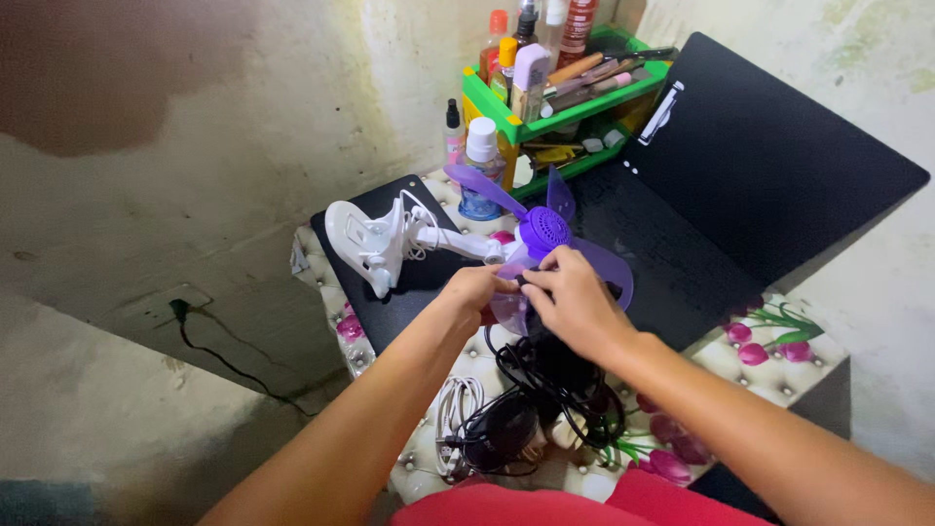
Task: The person wipes the exterior of a black laptop with a dark cloth, covering the lid and base. They then pick up a small purple fan and wipe its blades and body with the same cloth.
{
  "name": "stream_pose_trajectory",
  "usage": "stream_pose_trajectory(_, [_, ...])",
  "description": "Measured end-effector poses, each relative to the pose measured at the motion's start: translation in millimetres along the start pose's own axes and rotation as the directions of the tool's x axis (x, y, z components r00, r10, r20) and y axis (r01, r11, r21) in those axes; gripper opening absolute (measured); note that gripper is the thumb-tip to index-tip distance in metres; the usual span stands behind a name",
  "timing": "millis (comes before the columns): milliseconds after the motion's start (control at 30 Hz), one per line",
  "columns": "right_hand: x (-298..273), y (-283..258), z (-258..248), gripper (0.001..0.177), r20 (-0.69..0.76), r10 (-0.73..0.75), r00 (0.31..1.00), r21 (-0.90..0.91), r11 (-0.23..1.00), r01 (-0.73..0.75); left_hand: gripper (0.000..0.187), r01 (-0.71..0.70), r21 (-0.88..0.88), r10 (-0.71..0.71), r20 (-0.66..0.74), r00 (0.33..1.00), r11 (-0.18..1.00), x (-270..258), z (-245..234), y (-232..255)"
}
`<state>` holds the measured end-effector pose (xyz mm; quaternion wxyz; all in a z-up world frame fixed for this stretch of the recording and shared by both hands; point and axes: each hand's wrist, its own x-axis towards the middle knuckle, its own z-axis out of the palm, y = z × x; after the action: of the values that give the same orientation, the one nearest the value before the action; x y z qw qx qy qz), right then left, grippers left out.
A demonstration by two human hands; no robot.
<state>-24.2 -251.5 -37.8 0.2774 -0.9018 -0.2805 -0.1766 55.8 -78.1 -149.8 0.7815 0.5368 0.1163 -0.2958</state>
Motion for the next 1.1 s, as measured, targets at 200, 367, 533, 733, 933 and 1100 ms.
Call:
stream_pose_trajectory(200, [22, 22, 3, 0.019, -0.132, 0.191, 0.973, -0.029, 0.980, -0.196, 0.042, 0.030, -0.035, -0.028, 0.053, 0.998, 0.999, -41, 16, 20])
stream_pose_trajectory(367, [23, 1, 2, 0.014, -0.053, 0.109, 0.993, 0.000, 0.994, -0.109, 0.027, 0.083, -0.083, -0.080, 0.035, 0.996, 0.993, -62, 0, 32])
stream_pose_trajectory(533, [5, -30, 7, 0.013, -0.031, 0.026, 0.999, 0.100, 0.995, -0.023, 0.033, 0.023, -0.034, -0.020, 0.105, 0.994, 0.999, -43, -21, 18])
stream_pose_trajectory(733, [19, -11, 14, 0.012, -0.092, 0.095, 0.991, 0.078, 0.993, -0.088, 0.046, 0.000, -0.047, 0.007, 0.150, 0.989, 0.999, -55, -21, 10])
stream_pose_trajectory(933, [23, -14, 15, 0.012, -0.117, 0.075, 0.990, 0.054, 0.996, -0.069, 0.049, -0.031, -0.084, 0.047, 0.186, 0.981, 0.996, -47, -21, 9])
stream_pose_trajectory(1100, [1, -31, 0, 0.014, -0.009, 0.047, 0.999, 0.136, 0.990, -0.045, 0.055, -0.022, -0.105, 0.031, 0.088, 0.996, 0.994, -34, -17, 18])
